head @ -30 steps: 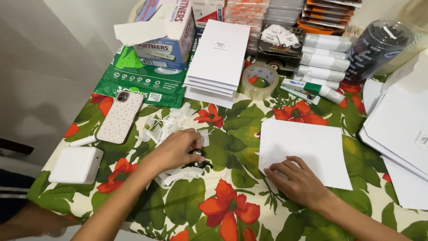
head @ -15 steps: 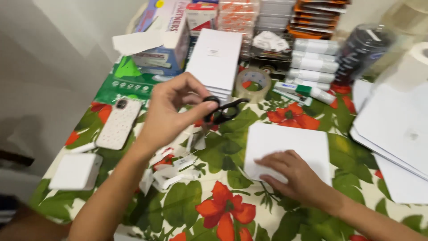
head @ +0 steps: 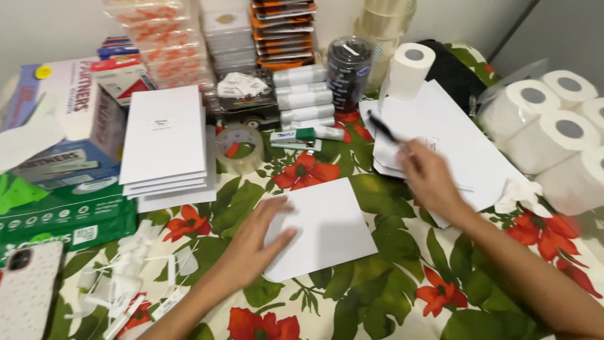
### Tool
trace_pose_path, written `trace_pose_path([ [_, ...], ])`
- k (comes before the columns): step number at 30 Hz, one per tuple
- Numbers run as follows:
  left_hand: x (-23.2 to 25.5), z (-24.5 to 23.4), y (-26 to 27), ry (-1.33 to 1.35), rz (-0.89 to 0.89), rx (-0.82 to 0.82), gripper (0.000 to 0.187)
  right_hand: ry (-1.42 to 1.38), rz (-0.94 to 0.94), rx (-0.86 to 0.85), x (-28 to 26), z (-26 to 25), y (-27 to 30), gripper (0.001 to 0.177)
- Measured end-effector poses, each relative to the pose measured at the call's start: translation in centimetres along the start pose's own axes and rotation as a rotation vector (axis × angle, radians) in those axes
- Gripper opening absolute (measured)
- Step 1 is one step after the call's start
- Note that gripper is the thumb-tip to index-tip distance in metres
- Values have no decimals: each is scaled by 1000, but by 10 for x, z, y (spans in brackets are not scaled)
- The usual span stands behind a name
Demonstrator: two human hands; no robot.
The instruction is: Folding and organizing small white papers and envelopes on a table
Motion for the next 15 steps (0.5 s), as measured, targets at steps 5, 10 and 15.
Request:
trace_pose_path([
  [5, -35, 32, 43, -194, -5, -83, 43, 542, 40, 138, 164, -51, -31, 38],
  [10, -37, 28, 70, -111, 163, -57, 44, 693, -66, 174, 237, -59, -38, 38],
  [15, -64, -6, 71, 129, 138, 61, 32, 941, -128, 56, 272, -51, -45, 27],
])
Point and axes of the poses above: each hand's wrist, its own y-axis away from the middle knuckle, its own z-axis out of the palm, x = y × z, the point moved 6 cm from there along -y, towards the middle knuckle, and after that the axes turned 12 degrees about x, right-handed, at the moved point
